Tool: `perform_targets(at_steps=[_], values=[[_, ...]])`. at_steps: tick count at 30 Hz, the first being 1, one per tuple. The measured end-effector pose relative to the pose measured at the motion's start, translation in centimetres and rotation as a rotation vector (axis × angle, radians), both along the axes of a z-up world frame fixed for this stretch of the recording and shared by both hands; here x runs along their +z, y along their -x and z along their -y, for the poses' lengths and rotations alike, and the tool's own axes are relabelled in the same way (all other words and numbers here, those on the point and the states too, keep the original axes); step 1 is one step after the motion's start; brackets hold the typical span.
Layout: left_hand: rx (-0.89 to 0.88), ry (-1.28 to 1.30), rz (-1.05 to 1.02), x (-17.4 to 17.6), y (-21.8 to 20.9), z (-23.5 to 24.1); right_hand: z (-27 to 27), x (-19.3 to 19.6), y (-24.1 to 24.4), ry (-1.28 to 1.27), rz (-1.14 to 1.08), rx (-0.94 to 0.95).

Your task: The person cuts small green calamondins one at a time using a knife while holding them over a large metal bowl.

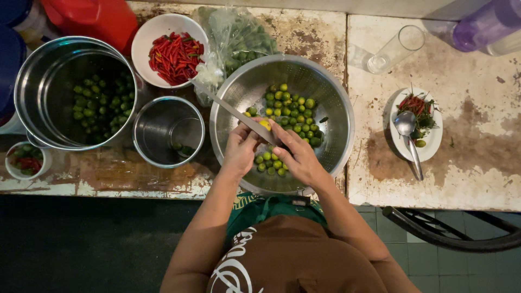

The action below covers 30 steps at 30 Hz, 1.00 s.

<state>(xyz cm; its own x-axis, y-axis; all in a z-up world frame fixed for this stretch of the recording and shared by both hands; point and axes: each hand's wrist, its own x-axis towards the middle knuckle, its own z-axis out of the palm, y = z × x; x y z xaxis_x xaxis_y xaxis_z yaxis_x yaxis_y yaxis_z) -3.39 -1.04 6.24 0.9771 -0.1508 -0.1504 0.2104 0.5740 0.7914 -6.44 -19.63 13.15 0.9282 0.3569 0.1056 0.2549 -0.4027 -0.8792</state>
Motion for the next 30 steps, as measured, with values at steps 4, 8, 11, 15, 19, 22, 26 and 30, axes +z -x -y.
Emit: perform_targets(at_steps=[4,8,11,15,19,22,26,30], values=[[-0.008,-0.141,0.081,1.9,0.3,-0.4,-0.1,-0.4,0.1,0.037,-0.046,-0.011],[0.004,-0.253,0.233,3.6,0.7,-0.6,-0.6,-1.7,0.1,-0.07,0.045,-0.036],[0.056,-0.45,0.258,4.3,1.0,-0.6,-0.9,-2.5,-0.1,-0.131,0.037,-0.01],[0.083,-0.645,0.245,3.9,1.4,0.0,-1.4,-3.2,-0.4,-0.275,-0.265,-0.069],[0.108,-0.444,0.222,3.2,1.3,-0.4,-1.8,-2.9,-1.2,-0.241,-0.324,-0.046],[0.168,-0.44,0.107,2.5,1.2,-1.9,-1.6,-2.5,-1.1,-0.25,-0.376,0.038],[0.489,-0.682,0.178,1.2,0.6,-6.2,-1.7,-2.5,-1.1,-0.381,-0.326,0.179],[0.741,-0.822,0.161,0.4,0.8,-10.8,-2.4,-2.9,-1.7,-0.401,-0.441,0.157]])
